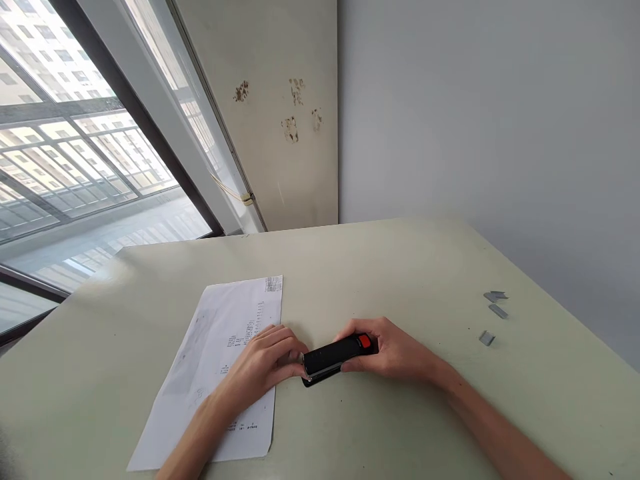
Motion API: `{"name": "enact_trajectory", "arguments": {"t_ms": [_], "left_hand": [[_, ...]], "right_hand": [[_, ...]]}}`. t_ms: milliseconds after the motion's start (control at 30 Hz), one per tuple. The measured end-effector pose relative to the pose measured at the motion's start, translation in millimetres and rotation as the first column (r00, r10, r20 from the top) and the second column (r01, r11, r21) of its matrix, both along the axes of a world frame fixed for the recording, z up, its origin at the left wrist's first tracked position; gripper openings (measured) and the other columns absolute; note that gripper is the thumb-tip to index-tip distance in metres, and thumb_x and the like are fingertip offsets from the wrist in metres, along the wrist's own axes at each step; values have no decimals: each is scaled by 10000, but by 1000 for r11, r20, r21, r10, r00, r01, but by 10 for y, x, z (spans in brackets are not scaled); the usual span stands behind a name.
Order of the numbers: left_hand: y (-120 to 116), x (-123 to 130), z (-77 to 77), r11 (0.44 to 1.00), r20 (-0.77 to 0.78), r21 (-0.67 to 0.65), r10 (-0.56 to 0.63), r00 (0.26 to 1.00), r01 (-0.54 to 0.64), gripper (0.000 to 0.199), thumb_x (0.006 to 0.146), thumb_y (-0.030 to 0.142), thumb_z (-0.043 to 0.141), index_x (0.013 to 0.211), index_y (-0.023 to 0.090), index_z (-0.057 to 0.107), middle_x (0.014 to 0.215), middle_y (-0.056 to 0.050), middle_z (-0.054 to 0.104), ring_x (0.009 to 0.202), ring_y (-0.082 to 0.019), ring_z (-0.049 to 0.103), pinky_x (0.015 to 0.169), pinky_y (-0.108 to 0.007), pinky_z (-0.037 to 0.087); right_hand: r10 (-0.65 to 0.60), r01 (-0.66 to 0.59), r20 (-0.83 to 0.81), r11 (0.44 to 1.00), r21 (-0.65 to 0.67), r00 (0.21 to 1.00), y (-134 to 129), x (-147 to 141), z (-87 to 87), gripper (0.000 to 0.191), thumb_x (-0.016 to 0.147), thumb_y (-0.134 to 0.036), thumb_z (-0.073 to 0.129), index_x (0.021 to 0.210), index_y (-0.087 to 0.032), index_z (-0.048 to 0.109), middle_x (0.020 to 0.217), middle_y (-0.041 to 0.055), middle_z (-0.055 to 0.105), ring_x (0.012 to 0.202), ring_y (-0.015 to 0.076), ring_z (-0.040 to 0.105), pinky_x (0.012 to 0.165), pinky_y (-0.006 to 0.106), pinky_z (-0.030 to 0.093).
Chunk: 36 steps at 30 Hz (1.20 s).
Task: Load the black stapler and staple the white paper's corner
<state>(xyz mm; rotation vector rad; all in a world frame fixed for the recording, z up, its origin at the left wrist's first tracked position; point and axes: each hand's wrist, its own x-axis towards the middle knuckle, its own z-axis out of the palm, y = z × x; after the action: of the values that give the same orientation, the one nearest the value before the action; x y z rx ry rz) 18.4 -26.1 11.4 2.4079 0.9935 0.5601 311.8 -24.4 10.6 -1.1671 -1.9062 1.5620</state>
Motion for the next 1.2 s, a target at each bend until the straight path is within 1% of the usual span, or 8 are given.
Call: {"name": "enact_trajectory", "arguments": {"t_ms": [67,167,300,400,500,633,933,1200], "left_hand": [[57,-78,43,998,16,-16,61,998,-61,339,963,571,660,1016,239,700,882,-15,686,788,-174,620,748,-312,490],[256,-292,76,963,5,23,267,964,-267,322,1022,538,575,1133,257,687,1003,-39,699,930,-209,654,854,-355,524],[656,-663,13,822,-109,212,558,823,-529,366,1038,532,472,1197,247,637,1149,-87,659,1131,-294,599,1007,-473,486],[889,-867,-77,760,-116,245,640,760,-602,399,1013,529,464,1193,204,610,1264,-152,588,1237,-369,508,1070,-577,416],[975,-932,-153,740,-122,258,663,739,-621,389,1008,522,441,1125,184,594,1260,-172,554,1233,-380,482,1088,-600,381],[887,-836,-202,742,-106,257,659,745,-620,360,1023,525,398,1025,202,558,1186,-153,561,1158,-356,495,1052,-584,397],[364,-415,-185,825,-64,147,559,827,-546,271,1051,487,438,1001,240,538,1066,-61,650,1079,-275,550,1058,-515,402],[47,-45,-239,804,-13,95,591,807,-587,239,1039,467,505,1032,237,570,1104,-64,632,1087,-283,541,1049,-540,399]], "right_hand": [[-23,23,-1,1000,19,1000,10,8,-20,369,838,-505,788,1100,-246,763,989,36,749,882,229,641,776,330,481],[-93,93,-2,994,60,996,24,16,-53,361,837,-506,791,1089,-250,758,983,29,749,896,231,650,801,339,492],[-172,171,-1,977,125,985,34,10,-106,350,861,-534,756,1089,-269,748,998,22,747,880,226,650,781,340,500],[-205,200,14,968,151,979,39,3,-143,381,867,-567,735,1100,-267,747,952,18,739,825,215,632,727,329,489],[-218,214,11,963,167,976,51,16,-158,381,869,-560,739,1107,-263,751,902,8,724,799,204,617,704,316,475],[-245,240,5,952,191,969,84,64,-151,389,861,-561,752,1113,-266,758,933,10,732,829,207,621,732,318,476],[-275,261,45,943,205,960,86,119,-149,412,860,-601,726,1114,-278,758,901,7,720,795,209,612,697,319,477],[-275,257,63,944,208,959,81,121,-149,411,867,-596,723,1122,-274,745,904,16,717,815,218,619,721,338,485]]}}
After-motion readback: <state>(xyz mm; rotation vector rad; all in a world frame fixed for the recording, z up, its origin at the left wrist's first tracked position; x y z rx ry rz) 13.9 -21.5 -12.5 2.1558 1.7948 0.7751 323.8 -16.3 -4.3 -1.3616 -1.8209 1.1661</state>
